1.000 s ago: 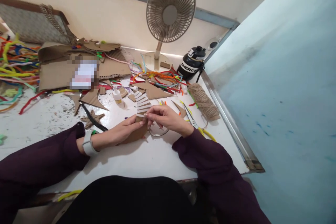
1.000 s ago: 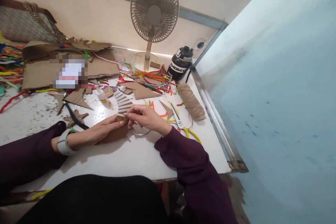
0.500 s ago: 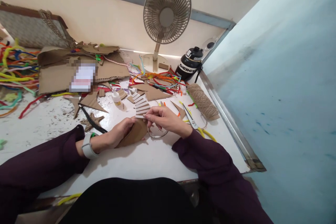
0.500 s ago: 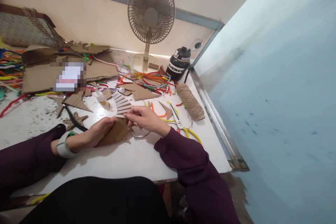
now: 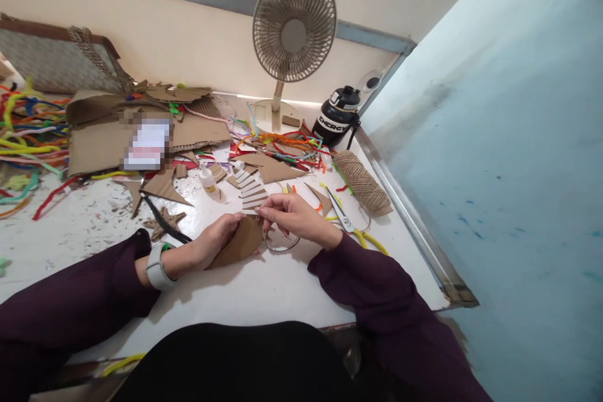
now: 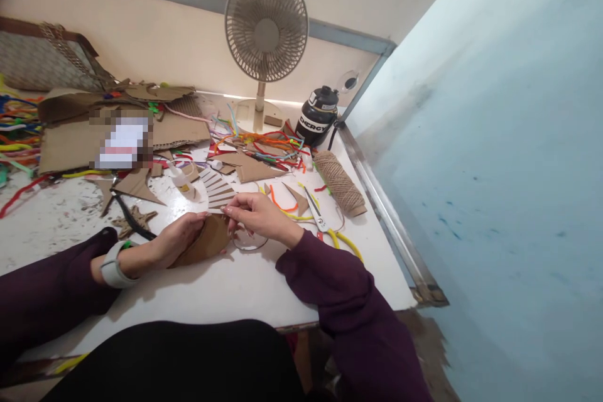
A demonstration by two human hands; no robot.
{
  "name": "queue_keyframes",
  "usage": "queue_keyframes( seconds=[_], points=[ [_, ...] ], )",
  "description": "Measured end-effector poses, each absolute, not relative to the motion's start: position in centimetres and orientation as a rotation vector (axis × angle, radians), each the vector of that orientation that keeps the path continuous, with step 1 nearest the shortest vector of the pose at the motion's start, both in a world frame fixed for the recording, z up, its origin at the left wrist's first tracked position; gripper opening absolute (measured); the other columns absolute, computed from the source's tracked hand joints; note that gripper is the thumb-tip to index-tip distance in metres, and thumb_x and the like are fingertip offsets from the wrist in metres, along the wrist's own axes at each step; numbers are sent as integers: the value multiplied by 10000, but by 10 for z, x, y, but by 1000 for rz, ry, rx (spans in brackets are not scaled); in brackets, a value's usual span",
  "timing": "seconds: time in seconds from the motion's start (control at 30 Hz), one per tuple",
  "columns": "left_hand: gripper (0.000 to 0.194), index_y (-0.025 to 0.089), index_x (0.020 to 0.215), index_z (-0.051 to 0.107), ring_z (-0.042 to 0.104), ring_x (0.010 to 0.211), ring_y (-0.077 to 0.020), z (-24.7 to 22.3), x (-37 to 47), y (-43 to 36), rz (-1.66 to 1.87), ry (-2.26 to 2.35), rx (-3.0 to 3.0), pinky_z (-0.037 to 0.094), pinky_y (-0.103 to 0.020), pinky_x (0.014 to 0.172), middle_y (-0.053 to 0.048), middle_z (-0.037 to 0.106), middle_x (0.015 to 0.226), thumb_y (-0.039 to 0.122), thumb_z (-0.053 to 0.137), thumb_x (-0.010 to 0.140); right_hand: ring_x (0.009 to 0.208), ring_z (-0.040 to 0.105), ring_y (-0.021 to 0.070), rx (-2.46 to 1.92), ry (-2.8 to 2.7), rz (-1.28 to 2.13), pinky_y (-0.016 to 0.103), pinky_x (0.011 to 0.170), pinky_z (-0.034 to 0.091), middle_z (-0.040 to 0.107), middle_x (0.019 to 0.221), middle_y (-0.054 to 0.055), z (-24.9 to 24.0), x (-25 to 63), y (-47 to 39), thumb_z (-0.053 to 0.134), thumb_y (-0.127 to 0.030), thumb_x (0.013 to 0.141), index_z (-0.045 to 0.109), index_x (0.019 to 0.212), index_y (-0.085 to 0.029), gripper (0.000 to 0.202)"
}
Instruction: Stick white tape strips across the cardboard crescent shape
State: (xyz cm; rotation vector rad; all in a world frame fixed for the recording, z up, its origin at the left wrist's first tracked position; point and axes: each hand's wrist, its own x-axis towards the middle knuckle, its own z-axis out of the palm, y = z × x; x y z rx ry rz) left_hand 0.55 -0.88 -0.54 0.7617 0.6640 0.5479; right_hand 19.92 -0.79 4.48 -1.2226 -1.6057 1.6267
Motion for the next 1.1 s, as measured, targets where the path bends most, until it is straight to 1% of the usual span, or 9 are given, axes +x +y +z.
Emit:
queue_keyframes(
  seconds=[0.13,0.27,0.5,0.77,0.9,0.97,1.03,1.1],
  points=[
    [270,154,882,695,664,892,-266,-4,5,-9,558,699,777,536,-351,811,-66,719,784,344,531,781,388,419,27,-1223,-1614,1628,146,365,336,650,615,-20,42,200,-7,577,-302,885,604,804,-135,188],
    [270,155,891,703,662,934,-270,-4,5,-10,566,694,768,527,-323,814,-76,729,782,337,528,796,387,424,30,-1228,-1604,1643,150,368,345,658,621,-16,40,201,-7,579,-321,886,596,801,-138,202],
    [327,126,987,692,671,942,-265,-10,5,-10,552,619,723,521,-329,849,-86,741,859,361,517,841,378,415,27,-1223,-1592,1646,150,365,327,661,623,-11,43,200,-9,564,-313,893,580,784,-141,204],
    [324,162,1051,680,680,916,-242,-13,5,-9,521,586,740,524,-296,831,-76,742,882,373,505,878,384,414,36,-1246,-1620,1610,162,371,334,654,633,-11,41,200,-9,564,-328,889,579,779,-148,212],
    [340,163,1068,676,659,951,-242,-18,3,-7,523,630,841,510,-291,838,-77,741,939,397,505,891,465,492,73,-1329,-1736,1475,181,414,374,645,662,-4,45,200,-13,545,-370,901,611,832,-157,233],
    [337,158,1048,681,654,937,-238,-19,1,-6,544,677,917,503,-291,831,-68,737,961,400,500,897,537,540,93,-1375,-1844,1320,196,486,403,649,680,-2,49,199,-17,541,-362,909,625,838,-167,224],
    [322,158,973,701,655,871,-230,-18,-2,-6,543,716,996,500,-290,801,-55,737,916,390,488,907,622,576,110,-1409,-1956,1129,214,587,425,658,705,2,54,198,-21,548,-322,911,633,823,-172,193],
    [302,162,862,716,645,801,-231,-17,-4,-7,548,726,1035,497,-290,765,-49,730,814,373,502,902,683,592,127,-1451,-2041,977,229,646,419,664,723,8,58,197,-25,554,-294,911,639,826,-174,170]
  ],
)
